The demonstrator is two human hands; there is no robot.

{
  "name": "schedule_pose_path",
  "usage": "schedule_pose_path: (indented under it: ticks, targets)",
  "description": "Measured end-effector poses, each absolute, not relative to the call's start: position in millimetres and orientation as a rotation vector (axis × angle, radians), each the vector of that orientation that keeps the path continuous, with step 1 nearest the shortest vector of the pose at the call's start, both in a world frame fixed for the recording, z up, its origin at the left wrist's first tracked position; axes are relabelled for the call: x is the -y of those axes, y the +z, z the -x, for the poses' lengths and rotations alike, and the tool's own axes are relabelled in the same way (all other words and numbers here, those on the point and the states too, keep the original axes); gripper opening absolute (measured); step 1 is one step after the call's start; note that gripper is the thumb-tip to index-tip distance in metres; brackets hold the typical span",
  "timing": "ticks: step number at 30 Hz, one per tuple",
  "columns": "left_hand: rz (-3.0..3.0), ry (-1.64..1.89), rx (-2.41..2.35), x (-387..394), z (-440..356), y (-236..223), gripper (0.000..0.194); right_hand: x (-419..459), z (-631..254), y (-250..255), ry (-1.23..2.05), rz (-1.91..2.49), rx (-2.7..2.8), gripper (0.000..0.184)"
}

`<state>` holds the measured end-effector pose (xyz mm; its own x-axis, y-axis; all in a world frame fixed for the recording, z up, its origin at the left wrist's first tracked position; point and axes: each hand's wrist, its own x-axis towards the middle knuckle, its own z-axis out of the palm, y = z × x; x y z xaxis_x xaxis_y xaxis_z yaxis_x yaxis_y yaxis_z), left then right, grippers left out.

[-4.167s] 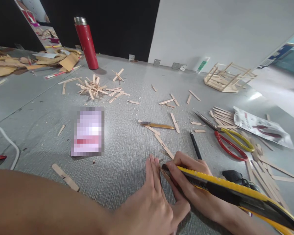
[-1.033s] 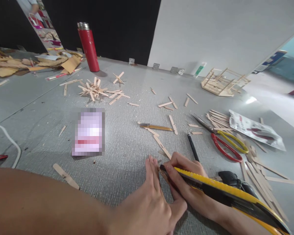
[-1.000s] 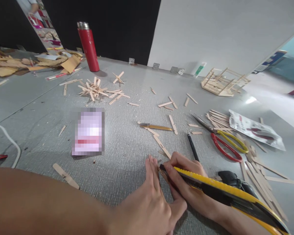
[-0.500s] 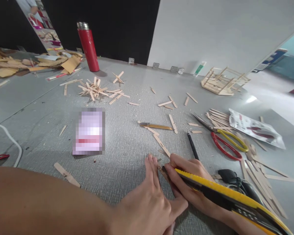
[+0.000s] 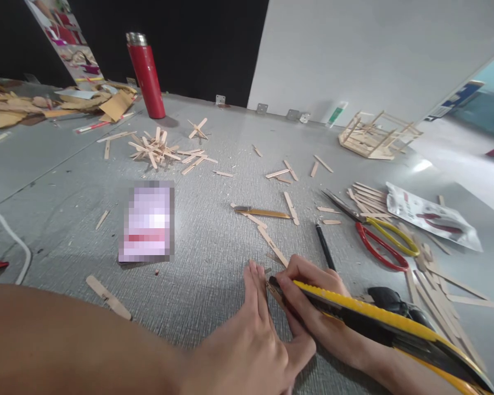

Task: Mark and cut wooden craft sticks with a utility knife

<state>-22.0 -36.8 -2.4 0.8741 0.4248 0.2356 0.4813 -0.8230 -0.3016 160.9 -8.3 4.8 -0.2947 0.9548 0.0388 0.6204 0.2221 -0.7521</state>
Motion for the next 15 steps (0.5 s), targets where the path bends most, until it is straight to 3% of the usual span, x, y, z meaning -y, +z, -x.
schedule_pose_path:
  ticks: [15]
  targets:
    - [2.692,-0.244,0.668,36.4,20.4,-7.1,0.053,8.8,-161.6,5.9,0.864,1.538,2.026,0.042]
